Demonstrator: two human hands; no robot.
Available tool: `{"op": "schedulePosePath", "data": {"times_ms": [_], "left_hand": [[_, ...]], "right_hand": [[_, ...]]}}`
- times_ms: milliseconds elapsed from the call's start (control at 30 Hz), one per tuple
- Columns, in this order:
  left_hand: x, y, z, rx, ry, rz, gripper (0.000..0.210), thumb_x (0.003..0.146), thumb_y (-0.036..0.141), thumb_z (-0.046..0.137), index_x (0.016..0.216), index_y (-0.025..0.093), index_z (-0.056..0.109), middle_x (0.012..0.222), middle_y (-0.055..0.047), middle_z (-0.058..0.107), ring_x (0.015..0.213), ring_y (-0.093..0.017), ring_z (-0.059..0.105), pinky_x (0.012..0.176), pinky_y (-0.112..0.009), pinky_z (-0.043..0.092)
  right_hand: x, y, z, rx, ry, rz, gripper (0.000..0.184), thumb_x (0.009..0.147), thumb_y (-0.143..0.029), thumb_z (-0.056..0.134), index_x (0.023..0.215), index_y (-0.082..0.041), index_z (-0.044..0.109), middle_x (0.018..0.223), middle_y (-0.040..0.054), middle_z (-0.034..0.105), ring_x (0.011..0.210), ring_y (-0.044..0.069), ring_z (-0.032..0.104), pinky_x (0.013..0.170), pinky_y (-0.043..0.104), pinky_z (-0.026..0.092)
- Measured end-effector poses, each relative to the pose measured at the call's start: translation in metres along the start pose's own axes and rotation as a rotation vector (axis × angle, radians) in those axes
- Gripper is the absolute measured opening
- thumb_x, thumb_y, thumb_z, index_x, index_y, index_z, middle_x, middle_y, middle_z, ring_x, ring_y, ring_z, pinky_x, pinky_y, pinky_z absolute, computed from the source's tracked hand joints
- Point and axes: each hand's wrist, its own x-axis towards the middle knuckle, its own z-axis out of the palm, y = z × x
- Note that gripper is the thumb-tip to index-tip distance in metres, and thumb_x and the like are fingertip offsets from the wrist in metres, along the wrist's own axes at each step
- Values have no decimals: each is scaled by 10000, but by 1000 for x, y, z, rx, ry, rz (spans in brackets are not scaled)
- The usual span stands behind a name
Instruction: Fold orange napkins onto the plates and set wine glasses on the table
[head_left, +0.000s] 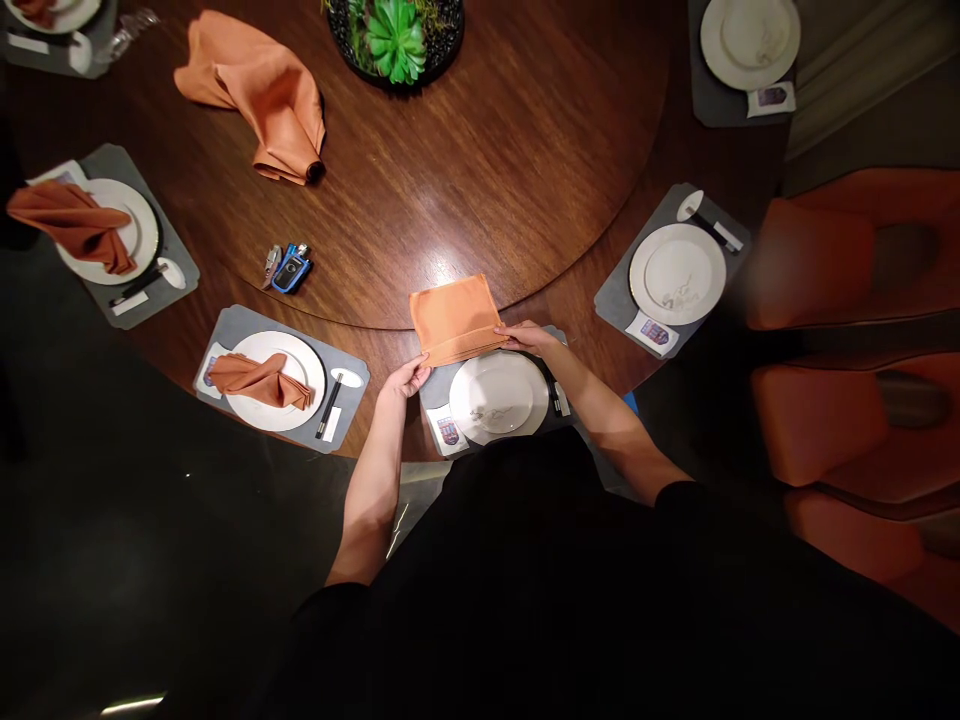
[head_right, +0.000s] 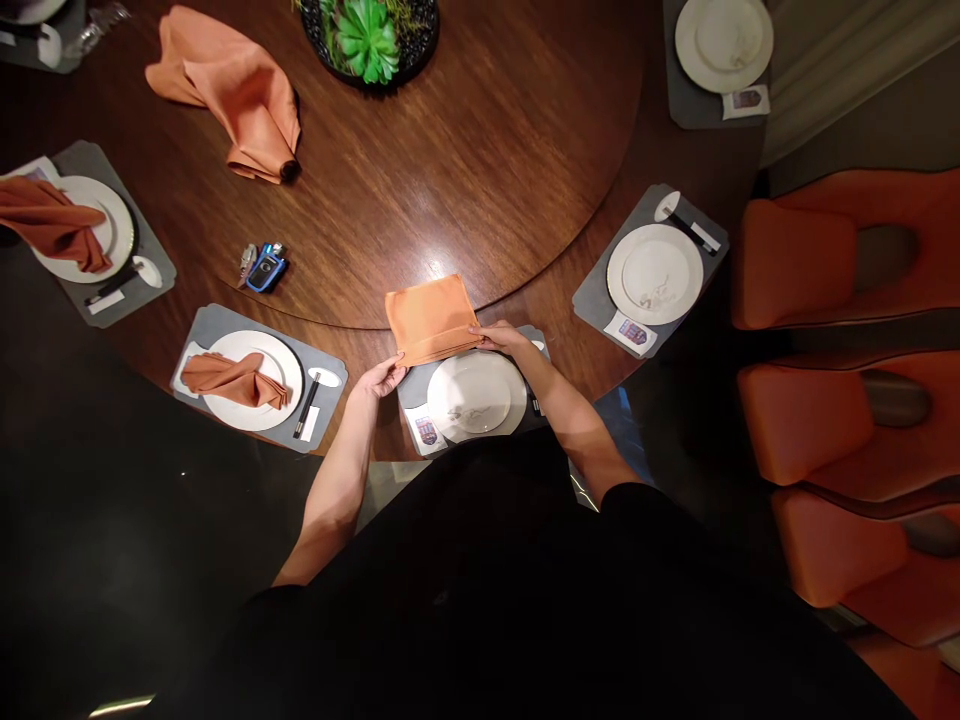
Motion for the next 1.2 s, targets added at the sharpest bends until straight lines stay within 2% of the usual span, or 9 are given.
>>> {"op": "schedulePosePath", "data": {"times_ms": [133, 267, 433, 600, 700, 833, 1000, 1100, 1200], "left_hand": [[-25, -10, -4, 18, -20, 6, 216, 760, 99, 940, 756, 124, 726, 663, -30, 677, 538, -81, 585, 546, -186, 560], [-62, -18, -14, 110, -43, 331, 190, 770, 256, 937, 846, 143, 803, 721, -11, 701, 591, -91, 561, 505, -196, 464], [-130, -16, -30, 237, 92, 831, 273, 750, 428, 922, 887, 213, 824, 773, -11, 710, 638, -157, 603, 576, -310, 527], [-209, -7, -35, 258, 278, 1418, 235, 737, 512, 920, 796, 319, 800, 1066, -60, 753, 1094, -325, 738, 889, -531, 643], [-238, -3, -32, 147, 252, 1626, 288, 745, 641, 863, 792, 377, 760, 997, -52, 772, 1024, -352, 773, 838, -605, 657], [-262, 3, -27, 143, 354, 1704, 225, 758, 546, 840, 752, 362, 710, 723, 5, 713, 632, -241, 692, 643, -489, 655], [-286, 4, -22, 162, 447, 1743, 104, 783, 326, 827, 750, 379, 744, 721, 46, 735, 556, -186, 635, 546, -395, 585], [-272, 14, -19, 168, 453, 1718, 118, 812, 266, 821, 817, 381, 795, 743, 44, 743, 609, -192, 661, 596, -401, 594], [-229, 49, -9, 236, 389, 1618, 58, 820, 285, 856, 831, 314, 808, 789, 16, 744, 731, -221, 714, 711, -430, 632]], "right_hand": [[-13, -4, -7, -89, -35, 43, 405, 632, -371, 1081, 686, -192, 722, 649, 35, 692, 703, 191, 735, 676, 281, 705], [-34, -10, -14, -149, -89, -20, 430, 563, -403, 1086, 720, -169, 760, 727, 18, 728, 693, 138, 693, 657, 233, 634], [-97, -36, -17, -302, -90, -463, 519, 569, -517, 1061, 908, -202, 826, 1008, 46, 771, 905, 204, 730, 812, 325, 634], [-175, -71, -17, -507, -11, -972, 405, 640, -565, 1042, 822, -300, 796, 1236, 50, 719, 1268, 319, 670, 1032, 508, 621], [-205, -89, -16, -518, -23, -1156, 462, 626, -664, 1020, 725, -312, 737, 1174, 46, 760, 1385, 388, 614, 1086, 614, 586], [-229, -104, -13, -442, -72, -1335, 467, 722, -753, 919, 705, -330, 723, 909, 43, 787, 1114, 349, 764, 939, 575, 649], [-253, -97, -10, -426, -130, -1400, 220, 849, -545, 901, 996, -399, 829, 908, 1, 814, 749, 224, 784, 703, 417, 646], [-246, -98, -9, -482, -21, -1311, 226, 814, -478, 950, 958, -357, 824, 918, 5, 817, 788, 216, 785, 738, 387, 648], [-202, -119, -4, -503, 81, -1189, 325, 781, -527, 965, 885, -276, 787, 936, 23, 809, 894, 227, 785, 873, 402, 660]]}}
